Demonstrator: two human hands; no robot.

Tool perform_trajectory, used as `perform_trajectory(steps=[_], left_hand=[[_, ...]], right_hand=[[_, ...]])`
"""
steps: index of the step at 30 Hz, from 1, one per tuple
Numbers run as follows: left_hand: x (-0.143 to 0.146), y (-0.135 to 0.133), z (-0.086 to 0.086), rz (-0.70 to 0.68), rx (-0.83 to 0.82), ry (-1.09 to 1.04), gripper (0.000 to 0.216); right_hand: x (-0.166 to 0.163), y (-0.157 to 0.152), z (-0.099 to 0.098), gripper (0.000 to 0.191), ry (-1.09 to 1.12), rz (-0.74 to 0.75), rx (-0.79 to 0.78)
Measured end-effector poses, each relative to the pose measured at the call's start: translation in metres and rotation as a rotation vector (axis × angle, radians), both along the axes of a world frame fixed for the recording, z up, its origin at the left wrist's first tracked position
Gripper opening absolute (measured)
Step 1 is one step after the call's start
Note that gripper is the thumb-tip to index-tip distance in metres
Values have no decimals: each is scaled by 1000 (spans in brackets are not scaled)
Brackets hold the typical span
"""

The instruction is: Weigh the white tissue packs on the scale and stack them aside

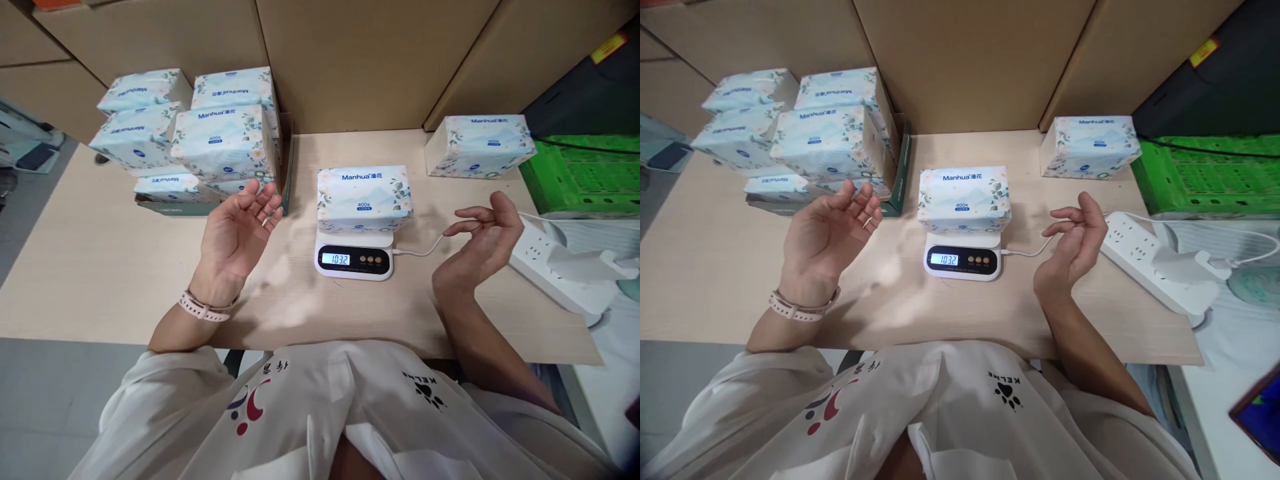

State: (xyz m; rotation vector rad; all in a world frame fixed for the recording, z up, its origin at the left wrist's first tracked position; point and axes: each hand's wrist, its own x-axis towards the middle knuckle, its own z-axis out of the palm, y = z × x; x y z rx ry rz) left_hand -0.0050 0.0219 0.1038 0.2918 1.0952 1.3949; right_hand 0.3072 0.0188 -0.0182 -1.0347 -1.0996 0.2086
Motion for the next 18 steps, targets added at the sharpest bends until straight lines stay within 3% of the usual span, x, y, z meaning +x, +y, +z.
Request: perform_trajectory(steps=[18], left_hand=[[-1,-4,-3,-70,13,39,15]], right_hand=[[-5,-4,-2,47,24,61,-50]])
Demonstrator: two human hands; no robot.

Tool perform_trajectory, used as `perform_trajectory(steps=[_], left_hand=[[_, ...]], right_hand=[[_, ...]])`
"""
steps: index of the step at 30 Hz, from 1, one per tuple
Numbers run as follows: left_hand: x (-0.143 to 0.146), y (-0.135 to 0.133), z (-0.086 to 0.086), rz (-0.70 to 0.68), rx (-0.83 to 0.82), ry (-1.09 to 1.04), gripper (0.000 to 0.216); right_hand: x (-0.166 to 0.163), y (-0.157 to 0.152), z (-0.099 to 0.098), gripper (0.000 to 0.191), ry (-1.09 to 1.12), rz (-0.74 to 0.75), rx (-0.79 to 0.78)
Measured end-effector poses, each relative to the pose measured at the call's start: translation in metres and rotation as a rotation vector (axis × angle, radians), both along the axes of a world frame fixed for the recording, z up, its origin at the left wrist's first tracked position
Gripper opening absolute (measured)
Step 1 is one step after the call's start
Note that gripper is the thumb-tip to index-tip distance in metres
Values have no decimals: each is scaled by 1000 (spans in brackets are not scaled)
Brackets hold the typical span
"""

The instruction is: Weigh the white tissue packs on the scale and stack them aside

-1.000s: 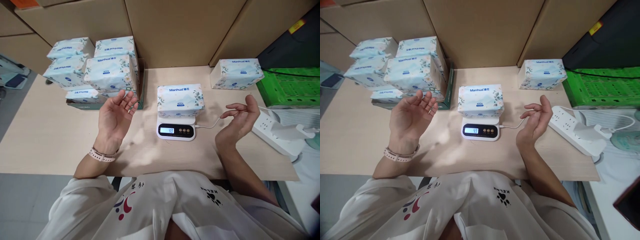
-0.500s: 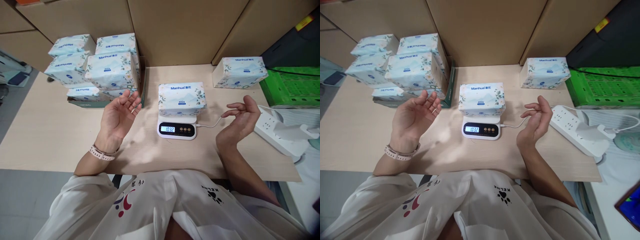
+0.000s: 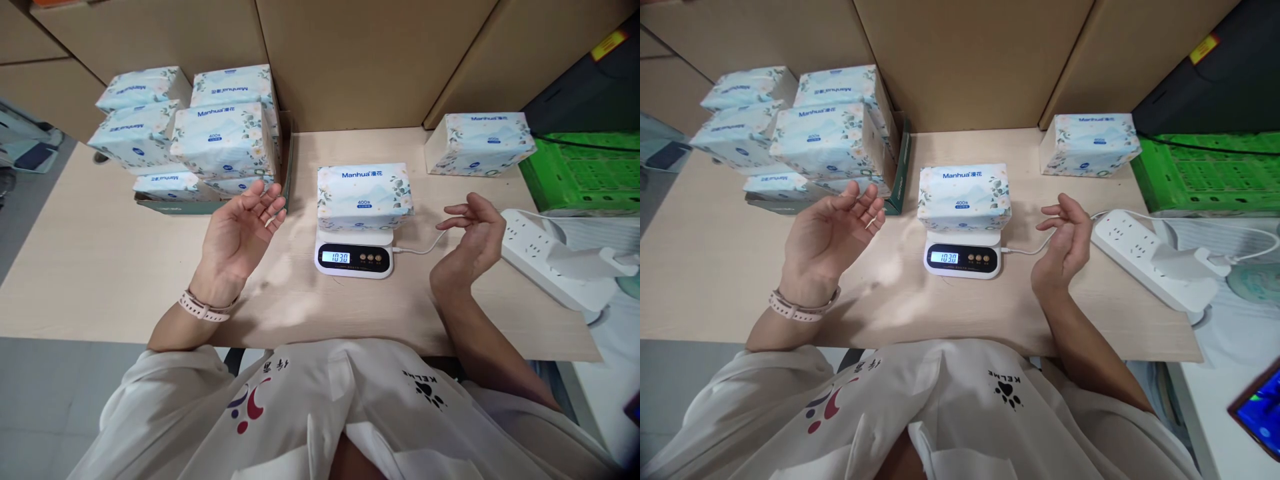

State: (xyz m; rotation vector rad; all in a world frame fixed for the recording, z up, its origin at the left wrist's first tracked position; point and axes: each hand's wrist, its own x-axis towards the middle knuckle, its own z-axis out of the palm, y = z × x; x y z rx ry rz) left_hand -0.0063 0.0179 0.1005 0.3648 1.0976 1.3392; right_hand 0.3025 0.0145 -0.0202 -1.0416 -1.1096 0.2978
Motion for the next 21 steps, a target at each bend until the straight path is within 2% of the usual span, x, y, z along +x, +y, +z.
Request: perform_trajectory(steps=[21], left_hand=[[2,-1,1,5,-18,42,14]], right_hand=[[-3,-2,2,49,-17,-27,-57]])
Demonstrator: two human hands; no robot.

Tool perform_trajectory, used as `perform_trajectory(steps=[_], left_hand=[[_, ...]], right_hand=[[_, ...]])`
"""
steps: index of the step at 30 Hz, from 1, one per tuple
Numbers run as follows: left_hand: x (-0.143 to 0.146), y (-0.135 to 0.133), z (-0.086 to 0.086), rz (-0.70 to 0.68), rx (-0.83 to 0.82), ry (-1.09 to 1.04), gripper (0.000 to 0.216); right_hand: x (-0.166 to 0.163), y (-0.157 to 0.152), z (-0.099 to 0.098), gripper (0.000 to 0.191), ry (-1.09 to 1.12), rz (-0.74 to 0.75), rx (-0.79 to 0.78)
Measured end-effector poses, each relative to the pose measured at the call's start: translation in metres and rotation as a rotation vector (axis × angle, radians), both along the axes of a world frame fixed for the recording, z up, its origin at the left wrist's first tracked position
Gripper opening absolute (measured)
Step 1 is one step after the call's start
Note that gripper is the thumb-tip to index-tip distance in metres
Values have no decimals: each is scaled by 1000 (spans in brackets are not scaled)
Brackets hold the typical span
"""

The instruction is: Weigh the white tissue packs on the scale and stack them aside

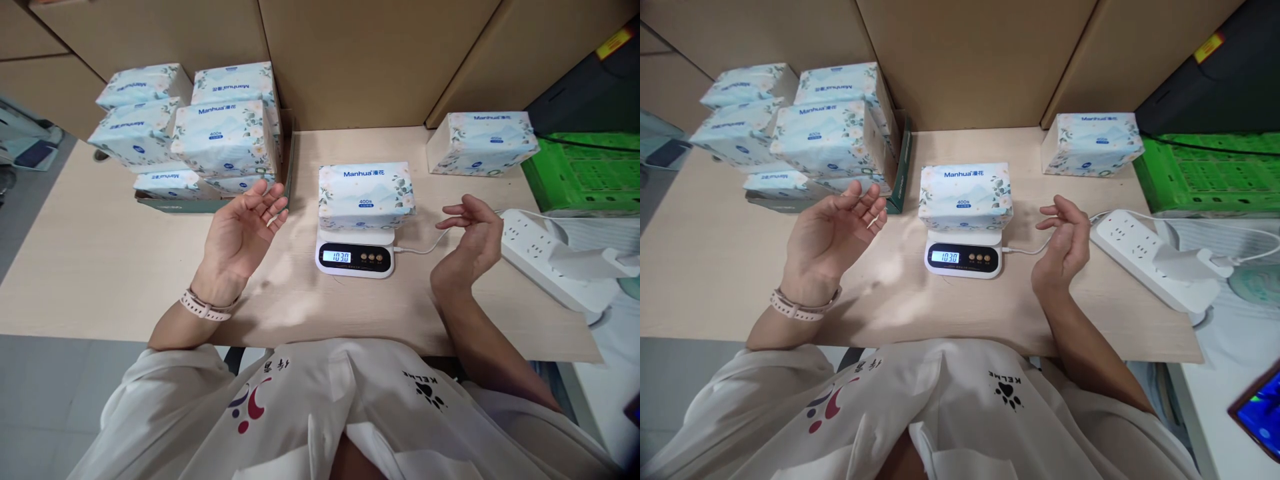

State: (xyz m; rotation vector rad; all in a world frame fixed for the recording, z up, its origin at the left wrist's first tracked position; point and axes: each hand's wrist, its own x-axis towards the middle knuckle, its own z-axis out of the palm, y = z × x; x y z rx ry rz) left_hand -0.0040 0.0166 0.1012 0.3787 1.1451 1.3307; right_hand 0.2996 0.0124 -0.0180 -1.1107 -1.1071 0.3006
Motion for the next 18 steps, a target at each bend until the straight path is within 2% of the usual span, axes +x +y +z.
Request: perform_trajectory(steps=[9,18], left_hand=[[-1,0,0,-17,3,8,12],[1,0,0,-12,-1,-8,12]], right_hand=[[0,0,2,54,-18,-34,-80],[-1,-1,1,49,-31,-6,-42]])
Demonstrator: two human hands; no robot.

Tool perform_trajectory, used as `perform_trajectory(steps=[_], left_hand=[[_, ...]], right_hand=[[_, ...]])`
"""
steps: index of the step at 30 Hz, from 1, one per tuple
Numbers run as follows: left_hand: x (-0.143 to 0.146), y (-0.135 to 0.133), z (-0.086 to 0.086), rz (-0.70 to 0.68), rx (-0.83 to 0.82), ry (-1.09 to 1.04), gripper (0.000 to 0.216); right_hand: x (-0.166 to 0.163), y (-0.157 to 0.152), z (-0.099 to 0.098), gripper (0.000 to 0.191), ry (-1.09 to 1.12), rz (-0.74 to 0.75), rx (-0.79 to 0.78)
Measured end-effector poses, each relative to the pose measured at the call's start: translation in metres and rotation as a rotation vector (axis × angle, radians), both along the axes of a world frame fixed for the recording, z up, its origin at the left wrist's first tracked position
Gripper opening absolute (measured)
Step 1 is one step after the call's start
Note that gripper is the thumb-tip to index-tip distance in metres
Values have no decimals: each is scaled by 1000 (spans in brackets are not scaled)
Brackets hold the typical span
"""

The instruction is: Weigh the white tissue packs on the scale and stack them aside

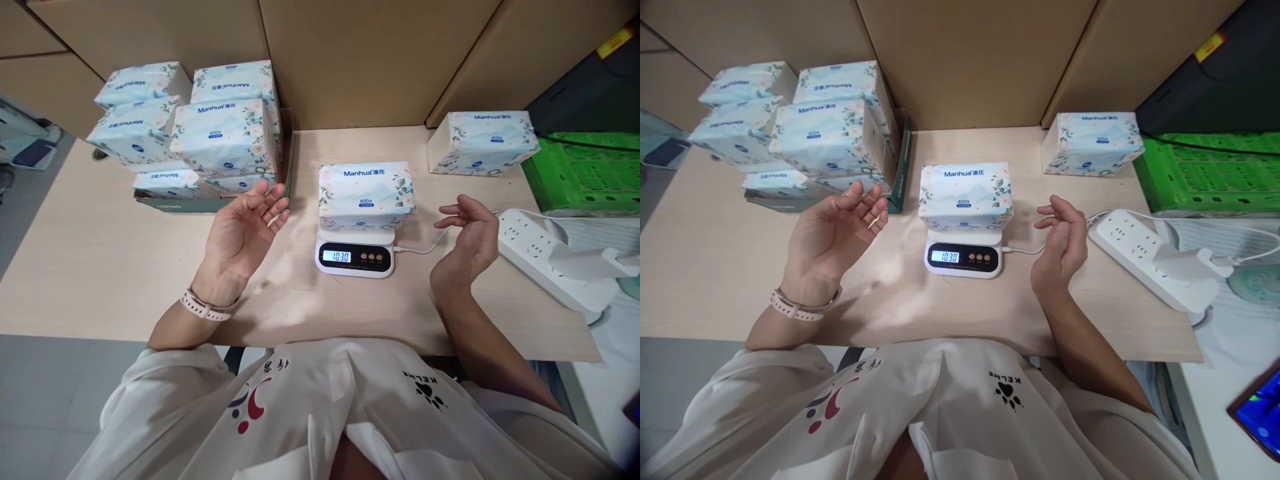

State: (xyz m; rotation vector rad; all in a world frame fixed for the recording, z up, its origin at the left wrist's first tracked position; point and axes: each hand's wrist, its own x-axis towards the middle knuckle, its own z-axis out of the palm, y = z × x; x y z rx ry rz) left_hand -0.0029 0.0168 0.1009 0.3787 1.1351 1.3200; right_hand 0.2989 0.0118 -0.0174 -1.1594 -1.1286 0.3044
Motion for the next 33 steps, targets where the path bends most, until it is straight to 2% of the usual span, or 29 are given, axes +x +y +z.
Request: perform_trajectory(steps=[12,17,22,27,30,33], left_hand=[[-3,0,-2,-13,12,11,14],[-1,0,-2,-16,14,-1,8],[4,-3,3,-111,17,17,20],[3,3,-4,-179,39,18,24],[6,14,-15,-207,30,14,21],[21,27,-19,-335,27,23,26]], right_hand=[[1,-1,-1,51,-20,26,-43],[2,-1,-1,49,-52,52,-40],[3,-2,-5,47,-58,129,-45],[0,1,1,62,-37,229,-252],[-6,6,19,79,-42,336,-459],[-13,16,41,87,-117,440,-643]])
